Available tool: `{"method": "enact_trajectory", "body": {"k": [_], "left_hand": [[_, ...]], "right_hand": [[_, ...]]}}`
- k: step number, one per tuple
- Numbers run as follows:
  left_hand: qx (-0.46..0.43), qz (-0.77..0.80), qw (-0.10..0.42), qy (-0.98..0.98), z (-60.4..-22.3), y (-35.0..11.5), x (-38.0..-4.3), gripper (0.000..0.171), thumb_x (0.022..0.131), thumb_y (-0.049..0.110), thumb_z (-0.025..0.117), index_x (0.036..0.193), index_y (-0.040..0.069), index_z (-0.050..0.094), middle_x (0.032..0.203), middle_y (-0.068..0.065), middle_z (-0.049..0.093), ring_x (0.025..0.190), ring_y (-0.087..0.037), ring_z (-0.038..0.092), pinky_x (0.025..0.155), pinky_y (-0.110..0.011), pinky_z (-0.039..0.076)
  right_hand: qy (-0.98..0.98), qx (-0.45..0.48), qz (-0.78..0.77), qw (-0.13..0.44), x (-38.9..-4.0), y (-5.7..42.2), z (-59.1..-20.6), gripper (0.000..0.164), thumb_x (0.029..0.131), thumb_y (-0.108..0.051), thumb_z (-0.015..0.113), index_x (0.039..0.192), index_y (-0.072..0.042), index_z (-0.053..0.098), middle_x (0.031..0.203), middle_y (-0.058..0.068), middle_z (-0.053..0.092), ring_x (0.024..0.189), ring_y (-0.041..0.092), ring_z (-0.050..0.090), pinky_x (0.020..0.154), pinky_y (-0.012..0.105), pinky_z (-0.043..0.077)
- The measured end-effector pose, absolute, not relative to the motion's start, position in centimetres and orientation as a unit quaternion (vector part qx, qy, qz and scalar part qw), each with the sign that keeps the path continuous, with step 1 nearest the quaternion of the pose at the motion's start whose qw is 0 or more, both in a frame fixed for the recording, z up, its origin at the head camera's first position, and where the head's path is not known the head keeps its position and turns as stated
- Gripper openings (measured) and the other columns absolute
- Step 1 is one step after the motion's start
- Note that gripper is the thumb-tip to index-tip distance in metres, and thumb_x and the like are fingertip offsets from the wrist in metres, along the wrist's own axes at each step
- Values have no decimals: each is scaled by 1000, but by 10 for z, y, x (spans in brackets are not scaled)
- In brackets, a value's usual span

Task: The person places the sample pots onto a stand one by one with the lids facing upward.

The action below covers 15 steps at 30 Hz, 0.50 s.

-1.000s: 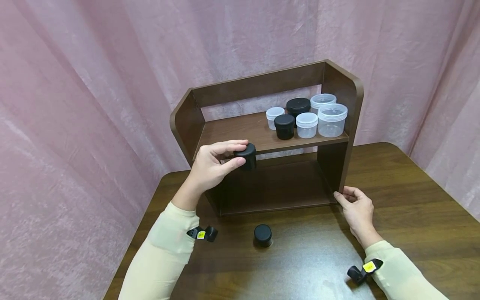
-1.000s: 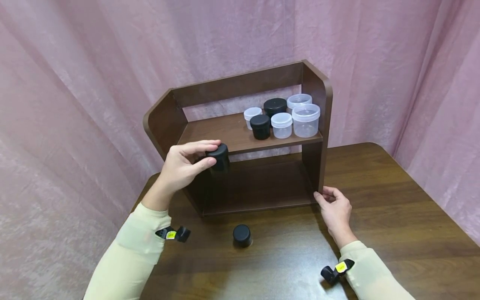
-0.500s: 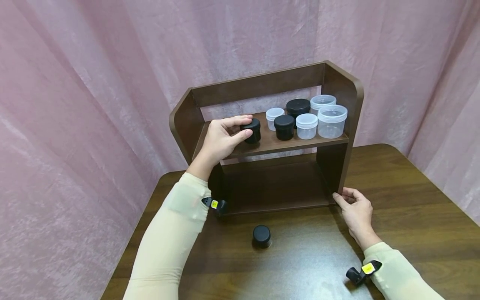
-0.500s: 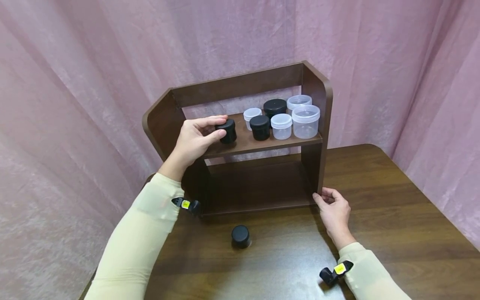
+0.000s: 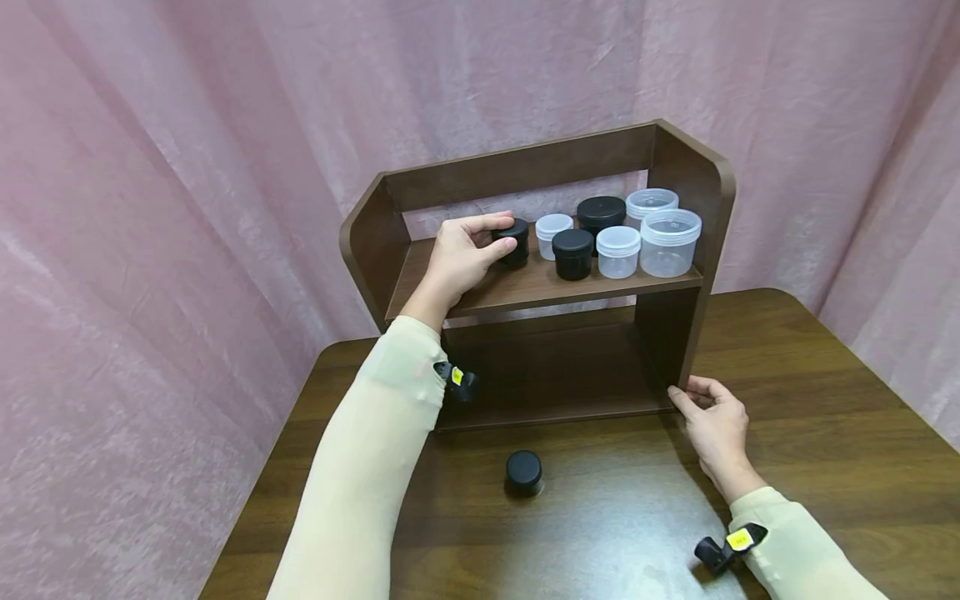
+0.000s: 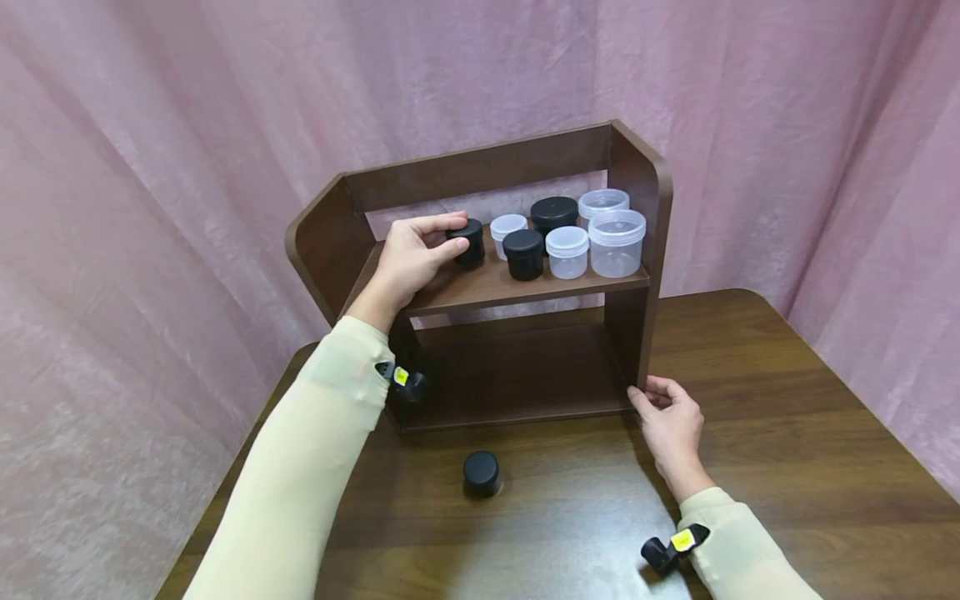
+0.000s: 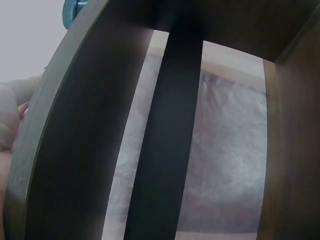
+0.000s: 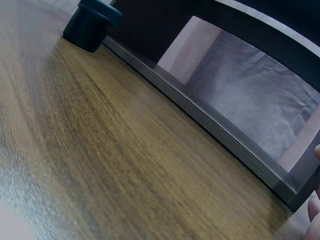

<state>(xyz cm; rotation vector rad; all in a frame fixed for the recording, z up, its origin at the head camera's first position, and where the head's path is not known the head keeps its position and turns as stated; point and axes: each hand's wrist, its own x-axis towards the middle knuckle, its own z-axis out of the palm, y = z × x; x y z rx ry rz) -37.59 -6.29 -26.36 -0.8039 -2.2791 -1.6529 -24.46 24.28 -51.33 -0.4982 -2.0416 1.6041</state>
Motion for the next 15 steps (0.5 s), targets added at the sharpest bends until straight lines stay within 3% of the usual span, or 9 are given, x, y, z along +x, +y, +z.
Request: {"method": "enact_trajectory", "body": {"k": [15], "left_hand": [[-241, -569, 63, -784, -264, -61, -381, 30, 82, 7, 75, 112, 4, 72, 124, 0, 65, 110, -9, 62, 89, -22, 49]], "right_hand": [[-749, -186, 590, 237, -242, 242, -511, 30, 84, -23, 76, 105, -5, 66, 85, -13, 60, 79, 3, 55, 56, 14, 44]]}}
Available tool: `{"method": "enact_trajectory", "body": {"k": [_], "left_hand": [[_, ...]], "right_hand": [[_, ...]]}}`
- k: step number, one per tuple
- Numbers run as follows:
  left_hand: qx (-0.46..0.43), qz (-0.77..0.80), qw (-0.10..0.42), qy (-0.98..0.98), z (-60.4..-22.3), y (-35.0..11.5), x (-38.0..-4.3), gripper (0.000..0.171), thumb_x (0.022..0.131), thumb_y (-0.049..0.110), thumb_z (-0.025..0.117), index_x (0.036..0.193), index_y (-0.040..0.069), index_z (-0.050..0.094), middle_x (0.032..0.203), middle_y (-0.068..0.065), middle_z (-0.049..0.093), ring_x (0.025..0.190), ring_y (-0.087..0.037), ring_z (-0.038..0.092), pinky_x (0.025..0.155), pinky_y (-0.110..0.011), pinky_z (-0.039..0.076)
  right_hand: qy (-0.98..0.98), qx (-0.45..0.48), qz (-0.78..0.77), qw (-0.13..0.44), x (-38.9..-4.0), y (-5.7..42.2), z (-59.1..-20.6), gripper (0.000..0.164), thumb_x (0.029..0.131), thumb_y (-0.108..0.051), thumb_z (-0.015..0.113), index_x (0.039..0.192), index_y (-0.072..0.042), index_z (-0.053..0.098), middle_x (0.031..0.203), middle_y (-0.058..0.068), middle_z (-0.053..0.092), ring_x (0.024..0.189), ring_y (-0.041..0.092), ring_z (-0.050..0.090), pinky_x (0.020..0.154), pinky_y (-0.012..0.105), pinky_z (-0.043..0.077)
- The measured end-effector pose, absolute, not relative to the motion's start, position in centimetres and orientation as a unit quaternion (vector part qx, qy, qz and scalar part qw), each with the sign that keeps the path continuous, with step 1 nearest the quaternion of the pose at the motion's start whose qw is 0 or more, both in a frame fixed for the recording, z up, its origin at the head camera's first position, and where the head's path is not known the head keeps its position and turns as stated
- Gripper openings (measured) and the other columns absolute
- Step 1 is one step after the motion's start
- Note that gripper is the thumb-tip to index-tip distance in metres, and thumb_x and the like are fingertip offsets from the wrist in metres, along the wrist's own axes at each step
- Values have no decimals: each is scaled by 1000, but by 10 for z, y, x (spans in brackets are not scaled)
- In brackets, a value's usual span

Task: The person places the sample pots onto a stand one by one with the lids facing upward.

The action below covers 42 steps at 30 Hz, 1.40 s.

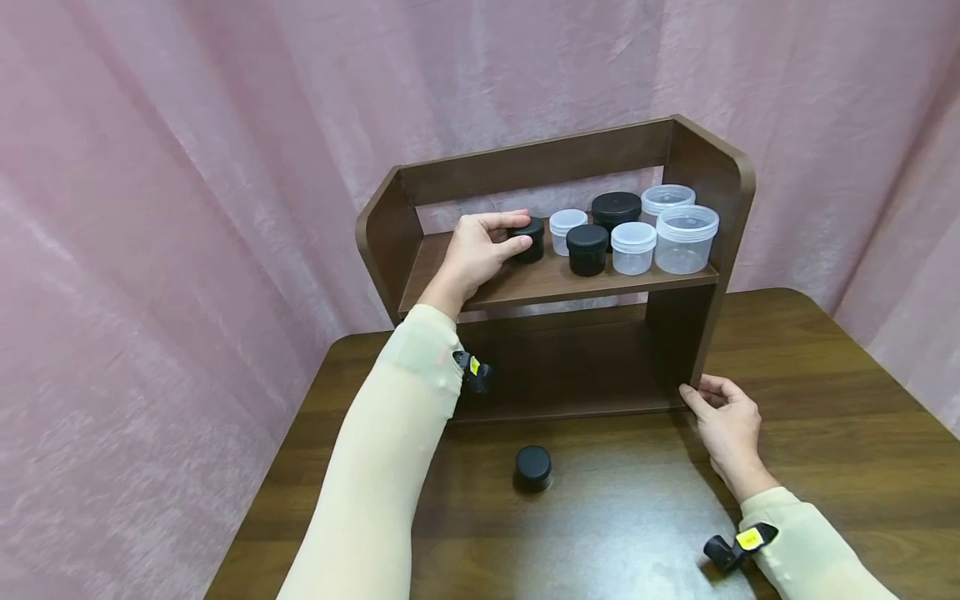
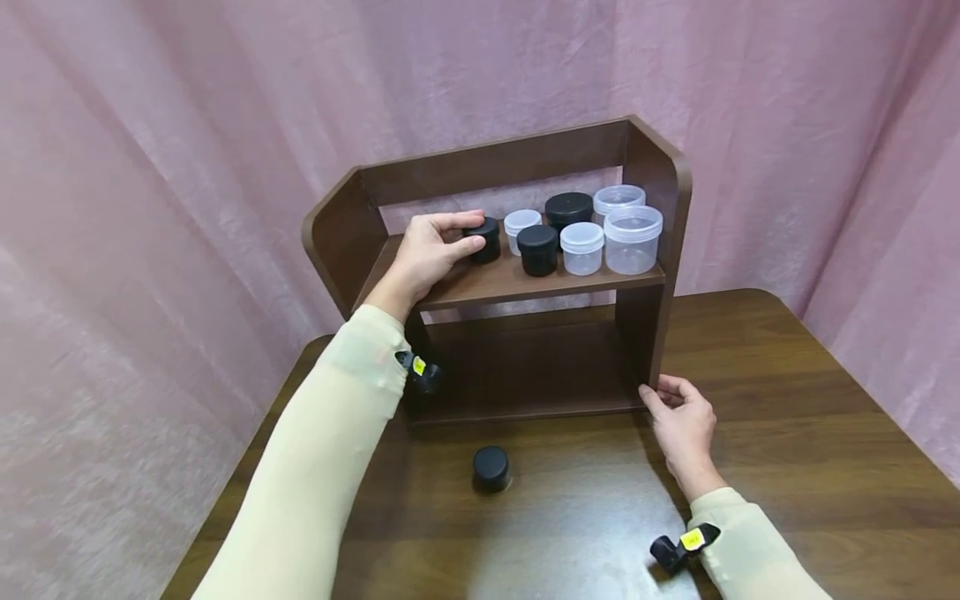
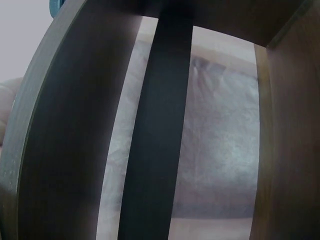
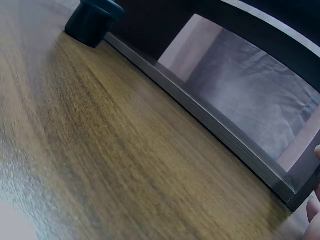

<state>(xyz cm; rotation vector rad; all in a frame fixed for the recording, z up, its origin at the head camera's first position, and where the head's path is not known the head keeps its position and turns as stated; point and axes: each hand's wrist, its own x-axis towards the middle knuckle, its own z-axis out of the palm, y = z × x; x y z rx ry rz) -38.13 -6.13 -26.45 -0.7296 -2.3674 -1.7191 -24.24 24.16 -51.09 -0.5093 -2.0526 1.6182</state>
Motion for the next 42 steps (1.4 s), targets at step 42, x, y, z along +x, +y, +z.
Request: {"method": "enact_trajectory", "body": {"k": [42], "left_hand": [[-254, -596, 32, -761, -263, -49, -386, 33, 83, 1, 72, 116, 0, 69, 131, -5, 60, 116, -7, 58, 92, -20, 47]], "right_hand": [[-748, -192, 587, 243, -242, 252, -510, 29, 83, -23, 77, 103, -5, 67, 82, -14, 60, 76, 1, 54, 54, 13, 43]]}}
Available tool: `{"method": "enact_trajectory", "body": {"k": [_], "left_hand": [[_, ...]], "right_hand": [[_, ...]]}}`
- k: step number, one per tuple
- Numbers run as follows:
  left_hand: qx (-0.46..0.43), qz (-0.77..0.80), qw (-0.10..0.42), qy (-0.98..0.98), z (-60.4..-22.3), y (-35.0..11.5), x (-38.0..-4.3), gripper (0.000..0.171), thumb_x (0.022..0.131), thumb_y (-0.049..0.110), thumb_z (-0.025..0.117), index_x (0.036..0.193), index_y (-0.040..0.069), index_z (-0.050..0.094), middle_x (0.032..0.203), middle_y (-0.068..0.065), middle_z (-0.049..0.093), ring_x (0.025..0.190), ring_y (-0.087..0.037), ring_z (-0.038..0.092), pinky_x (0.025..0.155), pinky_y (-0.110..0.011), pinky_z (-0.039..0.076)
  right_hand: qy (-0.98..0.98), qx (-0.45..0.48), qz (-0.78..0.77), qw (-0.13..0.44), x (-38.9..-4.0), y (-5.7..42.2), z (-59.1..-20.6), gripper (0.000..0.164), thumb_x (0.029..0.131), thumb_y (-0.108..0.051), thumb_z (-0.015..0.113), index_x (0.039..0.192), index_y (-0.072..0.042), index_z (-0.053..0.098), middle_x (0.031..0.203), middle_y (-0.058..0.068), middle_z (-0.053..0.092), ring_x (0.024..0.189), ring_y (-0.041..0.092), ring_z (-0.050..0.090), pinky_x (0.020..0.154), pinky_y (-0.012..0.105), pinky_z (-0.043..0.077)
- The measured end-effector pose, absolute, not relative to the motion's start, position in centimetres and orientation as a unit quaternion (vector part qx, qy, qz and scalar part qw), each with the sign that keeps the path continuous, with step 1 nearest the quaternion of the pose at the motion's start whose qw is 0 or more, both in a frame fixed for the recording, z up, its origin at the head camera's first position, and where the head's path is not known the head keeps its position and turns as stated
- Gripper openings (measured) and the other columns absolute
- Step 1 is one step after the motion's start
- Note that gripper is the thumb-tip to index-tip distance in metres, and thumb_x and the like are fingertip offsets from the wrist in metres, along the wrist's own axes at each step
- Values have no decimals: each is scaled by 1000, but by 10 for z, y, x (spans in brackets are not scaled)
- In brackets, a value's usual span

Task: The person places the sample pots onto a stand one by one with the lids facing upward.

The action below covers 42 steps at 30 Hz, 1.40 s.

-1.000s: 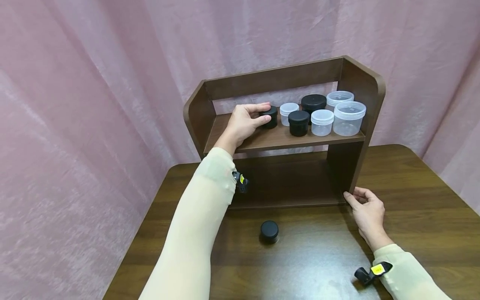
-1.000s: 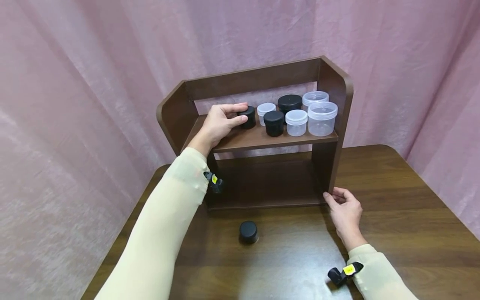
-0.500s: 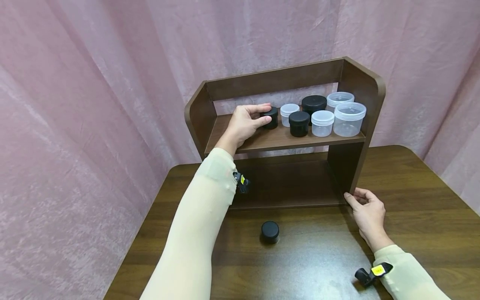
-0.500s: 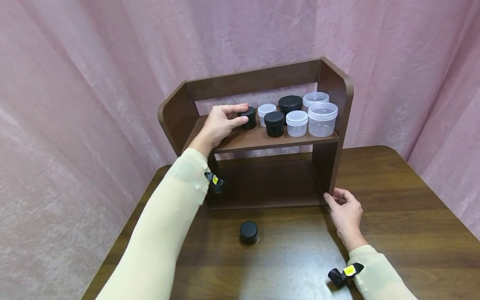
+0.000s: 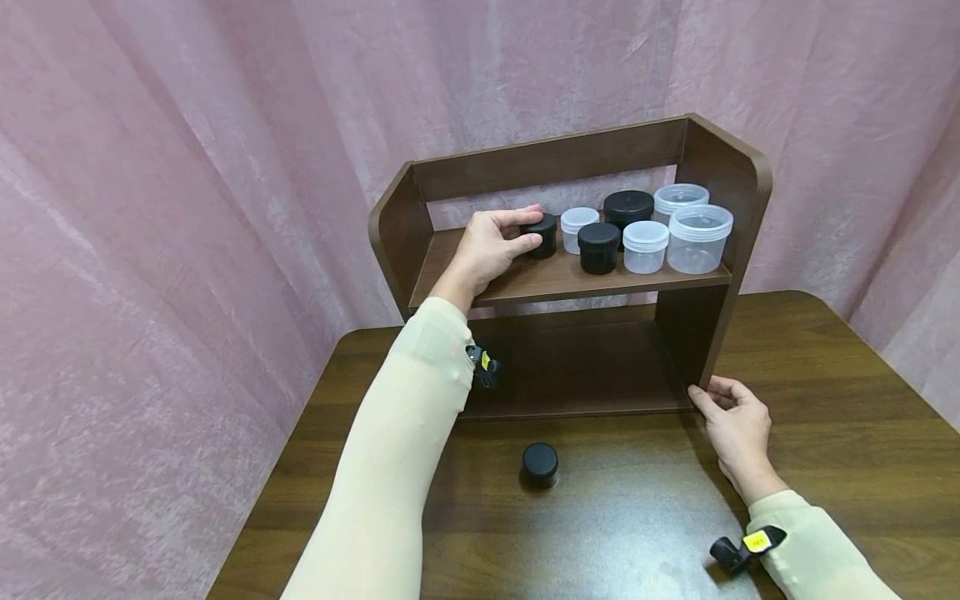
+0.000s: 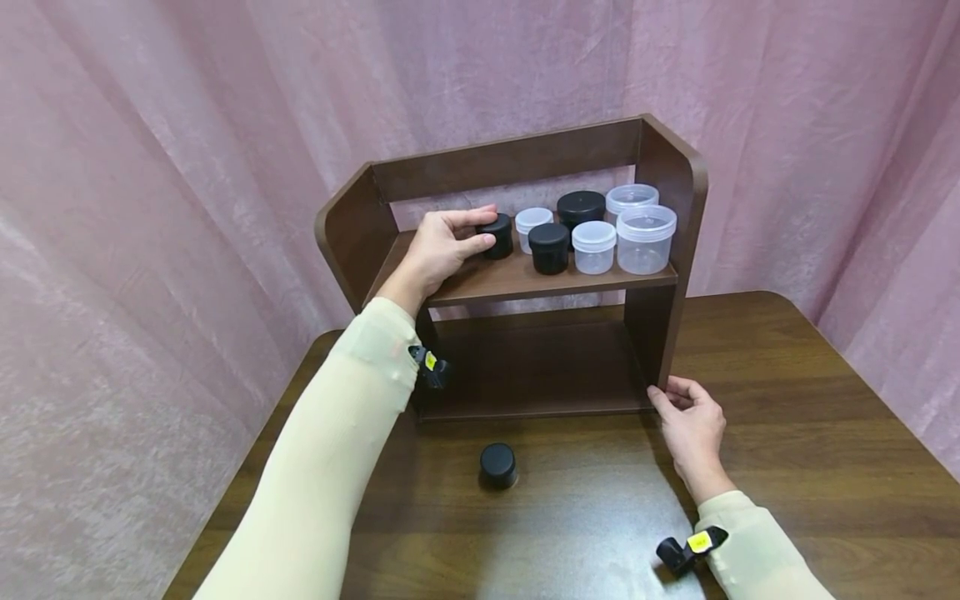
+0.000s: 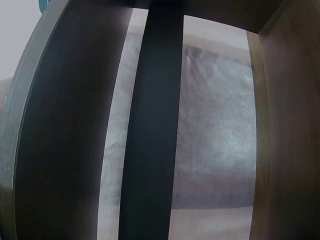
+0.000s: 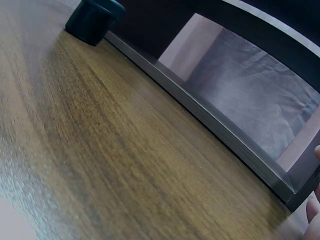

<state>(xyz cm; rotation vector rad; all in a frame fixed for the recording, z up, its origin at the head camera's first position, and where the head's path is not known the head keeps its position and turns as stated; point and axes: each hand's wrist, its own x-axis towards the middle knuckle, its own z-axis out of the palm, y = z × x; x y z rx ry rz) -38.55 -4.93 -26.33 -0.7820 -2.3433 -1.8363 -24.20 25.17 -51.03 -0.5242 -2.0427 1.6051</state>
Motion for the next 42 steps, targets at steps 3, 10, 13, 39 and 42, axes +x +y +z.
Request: {"method": "enact_trajectory", "body": {"k": [3, 10, 13, 39, 42], "left_hand": [[-257, -593, 38, -762, -262, -50, -384, 34, 83, 1, 73, 117, 1, 68, 131, -4, 60, 117, -7, 56, 93, -20, 46], [-247, -602, 60, -757, -262, -52, -381, 36, 84, 6, 74, 120, 5, 68, 131, 2, 60, 115, -8, 58, 94, -21, 46], [-238, -612, 91, -748, -263, -52, -380, 34, 86, 11, 73, 119, 6, 69, 128, 0, 63, 110, -11, 61, 91, -22, 49], [-384, -566, 175, -708, -280, -61, -309, 18, 87, 3, 68, 104, -5, 69, 101, -19, 68, 80, -18, 65, 69, -27, 52], [-417, -551, 166, -704, -289, -61, -301, 19, 86, 4, 69, 105, -2, 69, 99, -16, 69, 83, -20, 67, 71, -33, 55]], "right_hand": [[-748, -191, 588, 241, -242, 252, -509, 29, 83, -24, 77, 103, -5, 66, 83, -14, 60, 77, 2, 54, 55, 13, 43], [-750, -190, 588, 237, -242, 253, -509, 30, 84, -24, 76, 104, -5, 66, 85, -13, 60, 79, 2, 55, 56, 13, 44], [-752, -191, 585, 237, -242, 253, -510, 30, 84, -25, 76, 104, -6, 66, 84, -14, 60, 79, 1, 55, 56, 12, 44], [-751, -191, 584, 244, -243, 252, -510, 29, 83, -24, 76, 104, -5, 67, 82, -15, 60, 76, 1, 55, 54, 14, 44], [-753, -191, 581, 243, -243, 253, -511, 30, 83, -24, 76, 104, -5, 67, 83, -15, 60, 77, 2, 55, 55, 14, 44]]}}
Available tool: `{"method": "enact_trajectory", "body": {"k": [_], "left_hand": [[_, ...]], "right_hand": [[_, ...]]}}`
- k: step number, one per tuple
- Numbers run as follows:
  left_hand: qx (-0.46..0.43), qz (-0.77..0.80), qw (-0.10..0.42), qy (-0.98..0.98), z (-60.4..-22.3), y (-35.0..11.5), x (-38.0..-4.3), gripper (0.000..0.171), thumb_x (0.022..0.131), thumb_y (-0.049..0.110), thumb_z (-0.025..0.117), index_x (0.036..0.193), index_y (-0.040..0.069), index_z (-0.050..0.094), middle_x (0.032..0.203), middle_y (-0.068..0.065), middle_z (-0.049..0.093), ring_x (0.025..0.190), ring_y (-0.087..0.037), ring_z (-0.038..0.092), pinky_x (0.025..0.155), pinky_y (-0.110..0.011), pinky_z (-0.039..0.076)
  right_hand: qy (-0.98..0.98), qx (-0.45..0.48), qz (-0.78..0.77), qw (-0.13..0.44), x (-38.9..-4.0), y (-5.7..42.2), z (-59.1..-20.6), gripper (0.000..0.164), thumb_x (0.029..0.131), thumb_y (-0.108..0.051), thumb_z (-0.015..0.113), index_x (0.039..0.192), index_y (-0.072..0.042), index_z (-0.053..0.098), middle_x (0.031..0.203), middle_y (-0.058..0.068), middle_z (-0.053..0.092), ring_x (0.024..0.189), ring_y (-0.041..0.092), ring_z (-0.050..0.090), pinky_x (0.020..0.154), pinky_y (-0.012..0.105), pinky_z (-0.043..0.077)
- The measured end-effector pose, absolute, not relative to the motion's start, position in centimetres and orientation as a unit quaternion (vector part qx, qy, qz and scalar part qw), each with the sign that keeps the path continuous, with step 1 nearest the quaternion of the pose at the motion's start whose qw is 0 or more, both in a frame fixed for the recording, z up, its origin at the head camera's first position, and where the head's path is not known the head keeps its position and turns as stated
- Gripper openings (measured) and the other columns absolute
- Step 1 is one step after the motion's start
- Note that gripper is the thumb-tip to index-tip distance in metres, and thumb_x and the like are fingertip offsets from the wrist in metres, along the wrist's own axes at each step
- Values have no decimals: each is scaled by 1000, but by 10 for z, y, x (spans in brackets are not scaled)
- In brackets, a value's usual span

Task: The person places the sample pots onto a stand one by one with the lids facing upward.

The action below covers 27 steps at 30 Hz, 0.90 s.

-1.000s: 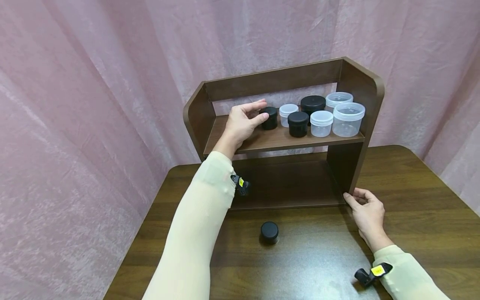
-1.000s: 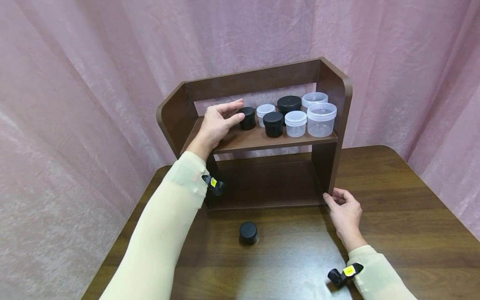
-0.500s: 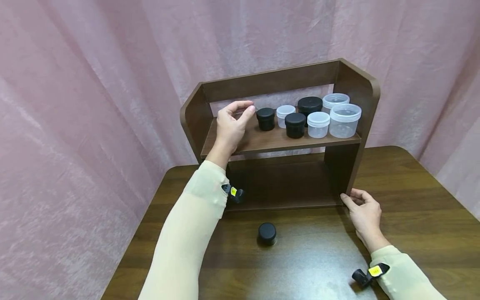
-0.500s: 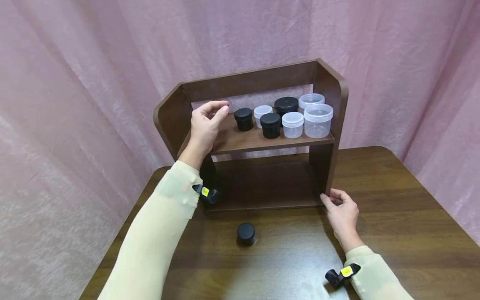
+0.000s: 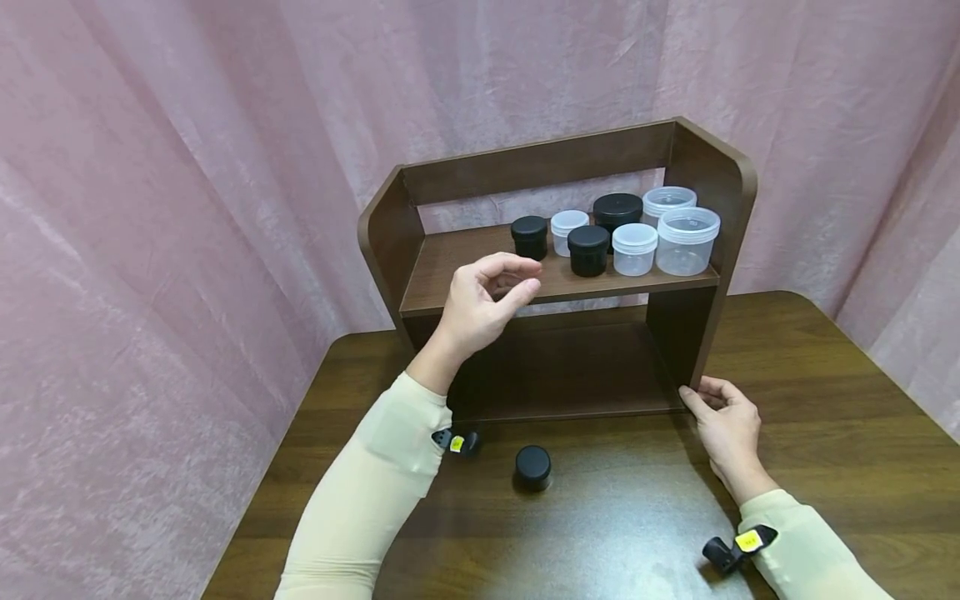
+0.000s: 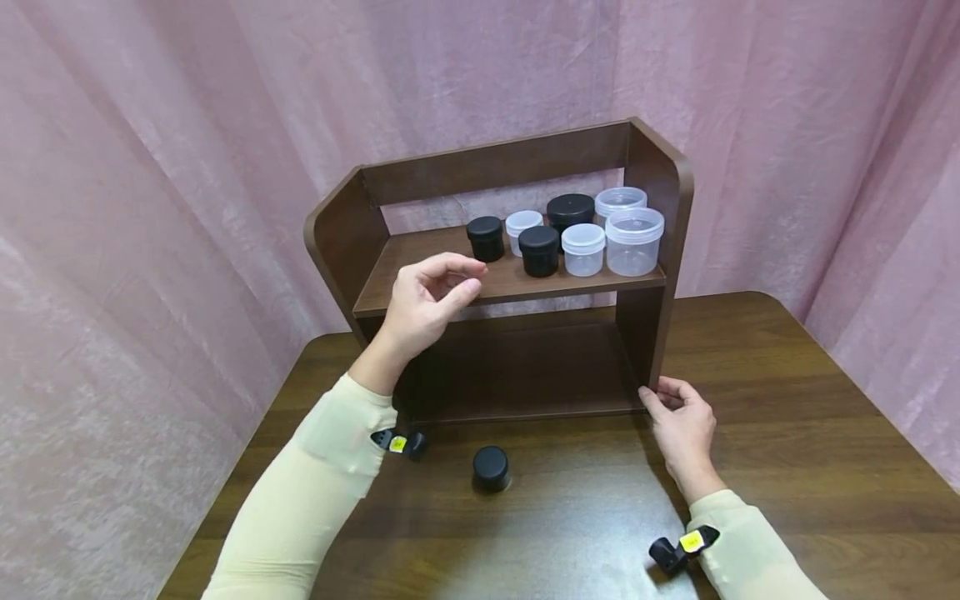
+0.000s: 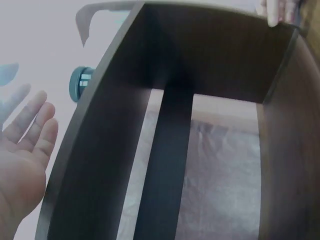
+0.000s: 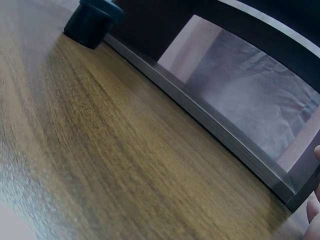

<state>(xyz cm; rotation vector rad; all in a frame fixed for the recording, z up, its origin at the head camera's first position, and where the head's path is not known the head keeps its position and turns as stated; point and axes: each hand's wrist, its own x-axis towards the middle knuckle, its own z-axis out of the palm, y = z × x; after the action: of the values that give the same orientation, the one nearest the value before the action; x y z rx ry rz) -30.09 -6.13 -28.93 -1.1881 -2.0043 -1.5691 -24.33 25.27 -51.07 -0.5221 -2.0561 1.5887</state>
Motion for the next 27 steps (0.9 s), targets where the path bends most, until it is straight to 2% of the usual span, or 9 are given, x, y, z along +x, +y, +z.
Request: {"method": "enact_trajectory", "body": {"k": [3, 8, 13, 21, 24, 27], "left_hand": [[-443, -533, 143, -706, -296, -63, -288, 22, 86, 5, 70, 107, -1, 68, 101, -13, 70, 88, -19, 67, 77, -35, 55], [-474, -512, 78, -712, -312, -67, -270, 27, 85, 4, 70, 112, -1, 67, 103, -10, 70, 93, -17, 65, 82, -36, 53], [-487, -477, 21, -731, -341, -76, -260, 29, 86, 9, 72, 114, 5, 67, 106, -5, 69, 96, -17, 64, 84, -36, 53], [-436, -429, -82, -787, -406, -98, -249, 32, 84, 19, 77, 115, 15, 69, 116, 2, 66, 109, -7, 59, 95, -32, 47], [-421, -406, -99, -805, -431, -106, -248, 37, 81, 21, 79, 117, 18, 69, 121, 5, 64, 116, -7, 55, 101, -33, 42], [-419, -376, -105, -820, -453, -113, -249, 46, 77, 22, 83, 120, 17, 67, 129, 2, 61, 123, -8, 50, 105, -36, 39]], "right_hand": [[-754, -193, 579, 242, -243, 252, -511, 30, 83, -25, 76, 104, -6, 67, 83, -14, 60, 77, 2, 55, 55, 14, 43], [-754, -192, 582, 238, -244, 252, -509, 30, 83, -26, 76, 104, -6, 67, 83, -12, 60, 77, 3, 54, 55, 14, 44], [-748, -191, 590, 236, -244, 251, -509, 29, 84, -25, 76, 104, -7, 66, 84, -14, 60, 77, 2, 54, 54, 14, 44], [-751, -190, 587, 234, -243, 250, -508, 31, 84, -26, 75, 106, -6, 65, 86, -12, 59, 78, 3, 54, 53, 14, 45], [-751, -190, 588, 231, -243, 249, -507, 32, 85, -26, 75, 107, -6, 65, 88, -11, 59, 78, 3, 54, 52, 15, 45], [-750, -192, 589, 232, -244, 250, -507, 31, 84, -25, 75, 107, -6, 65, 88, -11, 59, 78, 3, 54, 52, 15, 45]]}}
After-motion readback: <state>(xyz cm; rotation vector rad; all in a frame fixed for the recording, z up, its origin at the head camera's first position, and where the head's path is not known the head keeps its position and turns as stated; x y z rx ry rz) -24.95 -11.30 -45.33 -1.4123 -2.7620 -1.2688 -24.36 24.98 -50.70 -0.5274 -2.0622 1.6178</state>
